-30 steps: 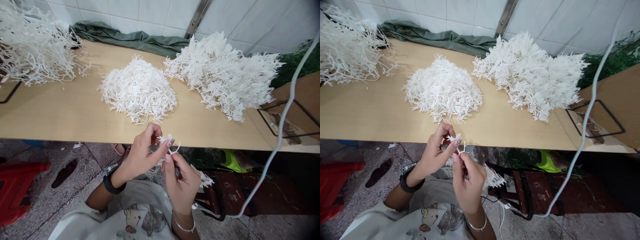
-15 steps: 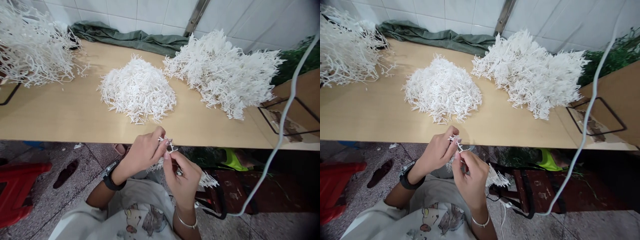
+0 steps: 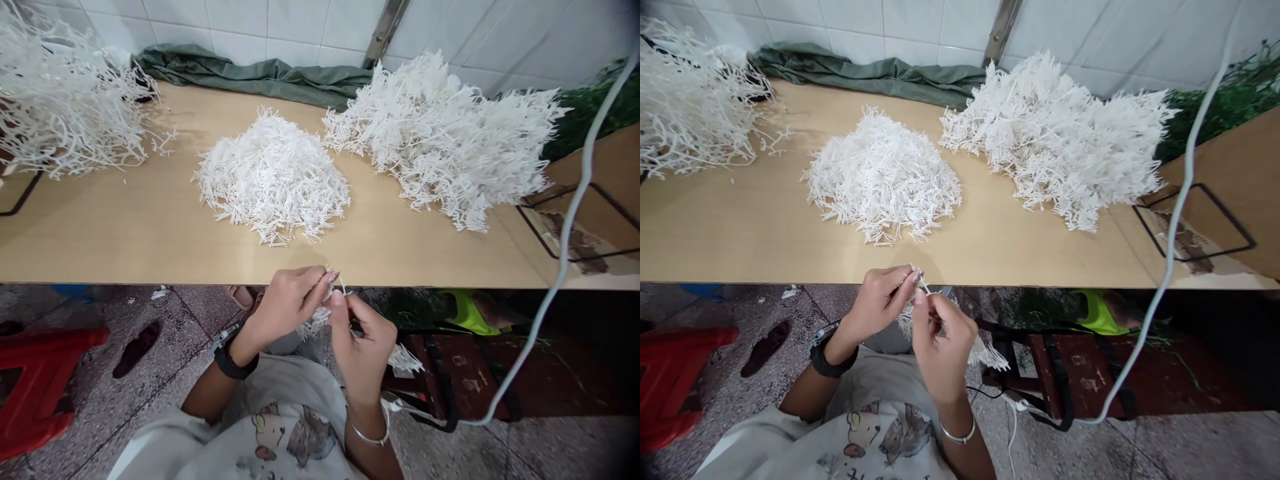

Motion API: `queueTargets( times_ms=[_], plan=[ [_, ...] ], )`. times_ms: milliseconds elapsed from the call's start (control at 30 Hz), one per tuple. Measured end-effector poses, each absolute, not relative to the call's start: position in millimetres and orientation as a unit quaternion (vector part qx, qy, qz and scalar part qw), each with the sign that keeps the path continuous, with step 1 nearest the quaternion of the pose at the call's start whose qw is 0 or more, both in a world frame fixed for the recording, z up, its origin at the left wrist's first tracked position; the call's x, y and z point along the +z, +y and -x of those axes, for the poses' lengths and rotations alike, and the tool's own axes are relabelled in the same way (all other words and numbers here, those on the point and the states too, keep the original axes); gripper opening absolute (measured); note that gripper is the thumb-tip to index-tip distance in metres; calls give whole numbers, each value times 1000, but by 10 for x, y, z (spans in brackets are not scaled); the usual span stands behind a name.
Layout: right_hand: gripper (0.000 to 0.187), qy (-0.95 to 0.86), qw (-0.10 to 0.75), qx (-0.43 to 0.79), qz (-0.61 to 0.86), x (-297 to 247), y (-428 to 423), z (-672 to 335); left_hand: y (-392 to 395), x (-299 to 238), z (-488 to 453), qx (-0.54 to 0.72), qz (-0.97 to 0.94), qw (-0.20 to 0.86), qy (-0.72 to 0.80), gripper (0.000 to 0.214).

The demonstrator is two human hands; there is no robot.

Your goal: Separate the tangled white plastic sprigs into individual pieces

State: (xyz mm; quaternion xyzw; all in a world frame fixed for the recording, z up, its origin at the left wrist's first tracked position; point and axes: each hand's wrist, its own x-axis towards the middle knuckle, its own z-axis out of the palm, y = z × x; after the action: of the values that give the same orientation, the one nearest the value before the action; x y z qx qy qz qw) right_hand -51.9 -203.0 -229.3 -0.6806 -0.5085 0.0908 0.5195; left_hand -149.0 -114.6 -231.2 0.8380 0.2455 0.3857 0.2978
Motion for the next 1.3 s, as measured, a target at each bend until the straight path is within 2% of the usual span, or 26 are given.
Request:
queueTargets(
  times_ms=[100, 133, 167, 267, 333, 467, 567, 667, 800, 933, 1033, 1300],
  plan=[
    [18, -440, 555, 104, 698, -2306, -2007, 453, -1163, -2374, 1475, 431, -802, 350, 222, 32],
    [21, -435, 555, 97, 702, -2302, -1997, 431, -1177, -2390, 1465, 444, -787, 366, 223, 33],
    [23, -450, 541, 93, 704, -2293, -1987, 413, -1194, -2400, 1454, 453, -772, 384, 227, 33],
    [11, -555, 466, 94, 683, -2241, -1976, 382, -1251, -2400, 1423, 459, -729, 444, 246, 35],
    [18, -598, 441, 128, 656, -2202, -1988, 380, -1284, -2383, 1411, 442, -701, 497, 256, 37],
    [30, -589, 466, 248, 612, -2160, -2034, 378, -1353, -2399, 1393, 397, -613, 630, 266, 46],
    [35, -572, 480, 289, 599, -2155, -2066, 372, -1431, -2466, 1358, 375, -552, 690, 281, 52],
    [38, -566, 483, 289, 602, -2159, -2093, 367, -1500, -2495, 1334, 412, -564, 645, 310, 49],
    [37, -560, 481, 270, 618, -2179, -2115, 365, -1505, -2417, 1365, 429, -680, 502, 319, 20],
    [34, -535, 507, 253, 627, -2214, -2113, 376, -1457, -2343, 1400, 401, -790, 354, 300, 26],
    [34, -513, 516, 249, 639, -2245, -2108, 396, -1427, -2359, 1395, 395, -820, 293, 291, 28],
    [40, -456, 547, 287, 641, -2282, -2065, 394, -1331, -2502, 1378, 381, -861, 266, 206, 48]
  ],
)
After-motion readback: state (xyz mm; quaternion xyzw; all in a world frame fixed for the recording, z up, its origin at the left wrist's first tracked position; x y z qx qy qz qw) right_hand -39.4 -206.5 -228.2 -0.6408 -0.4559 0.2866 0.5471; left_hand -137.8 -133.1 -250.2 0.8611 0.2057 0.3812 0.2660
